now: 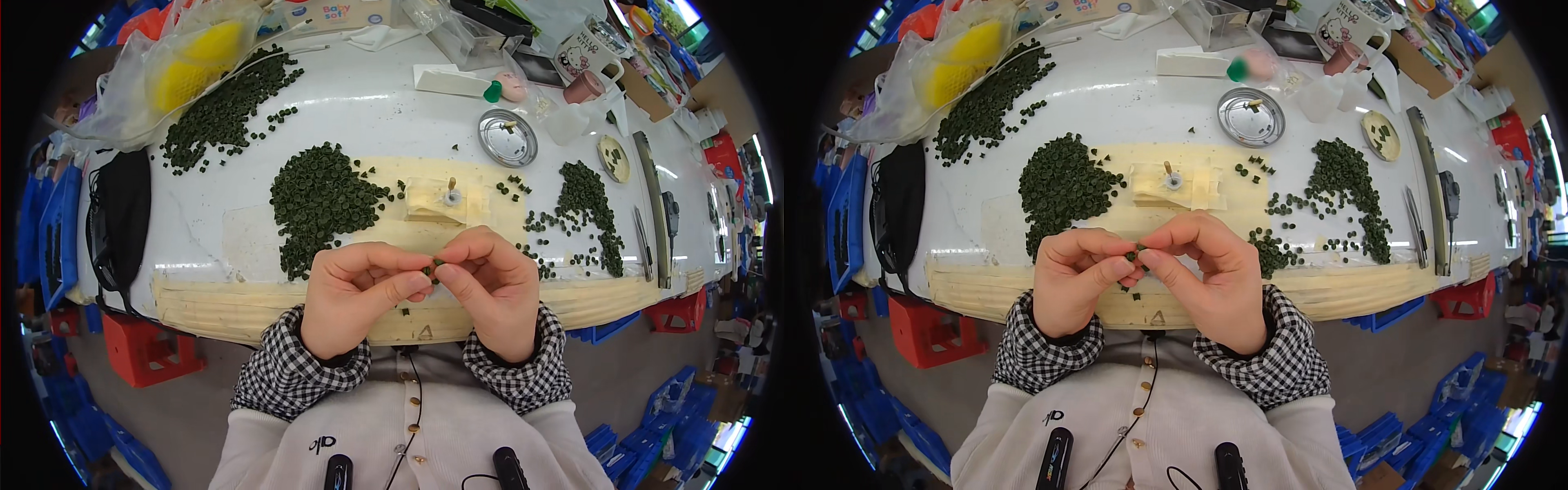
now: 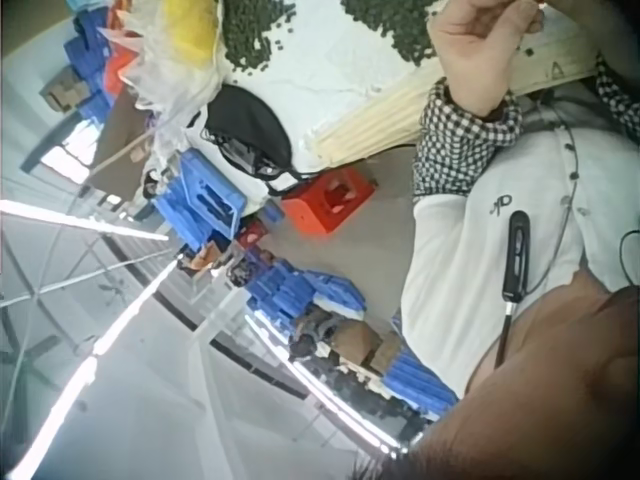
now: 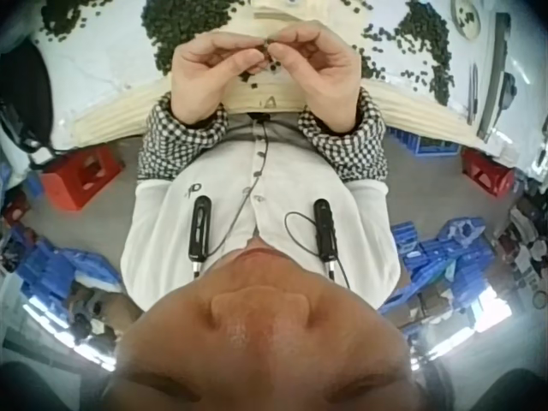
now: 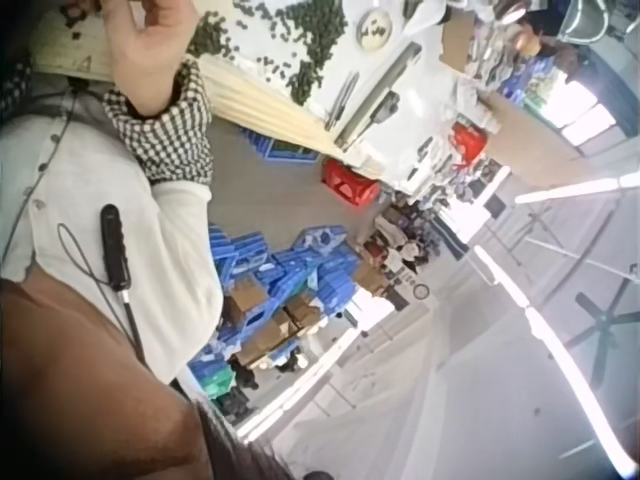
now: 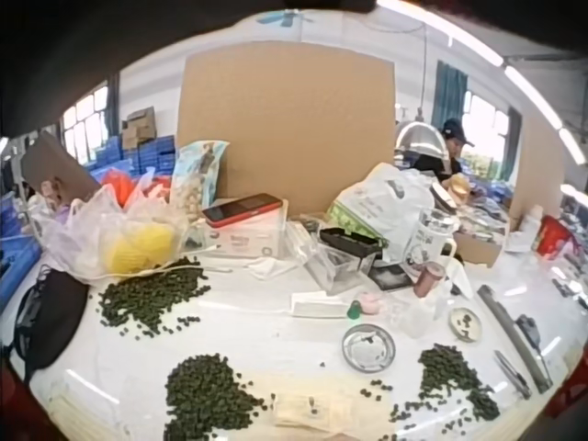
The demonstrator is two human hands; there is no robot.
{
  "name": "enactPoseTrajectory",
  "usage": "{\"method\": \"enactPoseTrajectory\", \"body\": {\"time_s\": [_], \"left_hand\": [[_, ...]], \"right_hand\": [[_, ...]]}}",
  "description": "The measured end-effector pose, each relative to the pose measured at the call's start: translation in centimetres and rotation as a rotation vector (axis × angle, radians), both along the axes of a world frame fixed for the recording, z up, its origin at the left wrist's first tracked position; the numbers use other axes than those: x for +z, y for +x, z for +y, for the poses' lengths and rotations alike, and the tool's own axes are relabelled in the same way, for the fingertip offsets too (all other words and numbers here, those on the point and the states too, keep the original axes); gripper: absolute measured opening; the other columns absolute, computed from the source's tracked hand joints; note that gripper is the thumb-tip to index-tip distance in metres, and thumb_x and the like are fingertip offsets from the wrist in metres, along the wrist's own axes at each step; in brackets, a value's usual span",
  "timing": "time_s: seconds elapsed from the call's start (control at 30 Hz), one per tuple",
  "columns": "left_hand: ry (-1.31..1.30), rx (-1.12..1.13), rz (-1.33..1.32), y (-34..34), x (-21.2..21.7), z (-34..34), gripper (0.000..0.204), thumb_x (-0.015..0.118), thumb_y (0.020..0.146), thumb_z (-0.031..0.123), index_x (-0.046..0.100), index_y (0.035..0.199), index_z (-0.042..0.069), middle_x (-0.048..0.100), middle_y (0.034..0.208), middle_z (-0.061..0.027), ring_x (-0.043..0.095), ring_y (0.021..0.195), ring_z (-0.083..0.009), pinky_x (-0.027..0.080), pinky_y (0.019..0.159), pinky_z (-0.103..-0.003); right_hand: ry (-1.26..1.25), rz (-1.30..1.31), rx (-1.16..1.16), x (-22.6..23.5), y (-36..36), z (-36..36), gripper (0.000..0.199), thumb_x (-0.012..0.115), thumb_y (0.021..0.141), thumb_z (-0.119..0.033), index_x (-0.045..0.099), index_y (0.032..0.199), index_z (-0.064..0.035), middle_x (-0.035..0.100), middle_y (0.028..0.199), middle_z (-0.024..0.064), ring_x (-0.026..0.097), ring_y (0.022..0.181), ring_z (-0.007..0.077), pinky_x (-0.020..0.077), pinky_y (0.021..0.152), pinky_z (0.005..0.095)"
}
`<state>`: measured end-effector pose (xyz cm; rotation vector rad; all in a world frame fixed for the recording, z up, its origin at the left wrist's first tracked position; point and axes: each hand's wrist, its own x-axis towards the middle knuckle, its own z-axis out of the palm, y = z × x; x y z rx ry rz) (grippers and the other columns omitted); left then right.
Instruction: Inspecting and sorting small green plastic toy components and black connectors on a factory workbench.
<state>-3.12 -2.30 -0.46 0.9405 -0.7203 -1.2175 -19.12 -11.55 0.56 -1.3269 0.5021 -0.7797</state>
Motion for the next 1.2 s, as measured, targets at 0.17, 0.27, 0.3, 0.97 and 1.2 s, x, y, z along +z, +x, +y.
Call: {"method": "enactPoseTrajectory", "body": {"time_s": [0.17, 0.27, 0.3, 0.97, 1.2], "left_hand": [[0.0, 0.029, 0.0, -0.1, 0.0, 0.0, 0.016, 0.067, 0.088, -0.002, 0.069, 0.104, -0.004, 0.072, 0.093, -0.013, 0.069, 0.083, -0.0136, 0.056, 0.076, -0.024], [0.004, 0.023, 0.015, 0.0, -0.1, 0.0, 0.016, 0.066, 0.089, -0.001, 0.068, 0.104, -0.004, 0.072, 0.093, -0.0123, 0.069, 0.082, -0.0129, 0.056, 0.074, -0.024], [0.007, 0.02, 0.029, 0.0, -0.2, 0.0, 0.015, 0.066, 0.089, -0.001, 0.068, 0.104, -0.004, 0.072, 0.093, -0.0121, 0.068, 0.081, -0.0126, 0.056, 0.074, -0.024], [-0.14, 0.258, -0.456, -0.4, 0.3, 0.0, 0.023, 0.07, 0.081, -0.009, 0.072, 0.102, -0.002, 0.069, 0.093, -0.0109, 0.063, 0.083, -0.0141, 0.049, 0.071, -0.024], [-0.057, 0.117, -0.047, -0.1, 0.1, 0.1, 0.02, 0.065, 0.087, -0.007, 0.068, 0.106, -0.004, 0.068, 0.096, -0.0116, 0.066, 0.088, -0.0144, 0.054, 0.076, -0.024]], "right_hand": [[-0.144, -0.024, -0.024, -0.2, 0.3, 0.2, 0.014, 0.066, 0.084, 0.008, 0.065, 0.097, 0.0038, 0.065, 0.096, 0.0095, 0.065, 0.087, 0.0158, 0.0519, 0.083, 0.0284], [-0.284, -0.005, -0.071, -0.4, 0.3, 0.3, 0.017, 0.068, 0.082, 0.01, 0.067, 0.097, 0.0027, 0.066, 0.096, 0.0107, 0.066, 0.084, 0.0168, 0.0529, 0.081, 0.0282], [-0.336, 0.005, -0.091, -0.4, 0.3, 0.3, 0.018, 0.068, 0.081, 0.01, 0.068, 0.097, 0.0023, 0.067, 0.096, 0.0112, 0.066, 0.083, 0.0172, 0.0535, 0.08, 0.028], [-0.36, 0.06, -0.064, -0.3, 0.3, 0.4, 0.027, 0.067, 0.082, 0.009, 0.07, 0.108, 0.0009, 0.066, 0.109, 0.0145, 0.067, 0.095, 0.0202, 0.0543, 0.083, 0.0284], [-0.576, 0.13, -0.07, 0.6, 0.3, 0.5, 0.028, 0.067, 0.083, 0.007, 0.07, 0.11, 0.0005, 0.065, 0.11, 0.0146, 0.067, 0.095, 0.0205, 0.0544, 0.083, 0.0275]]}}
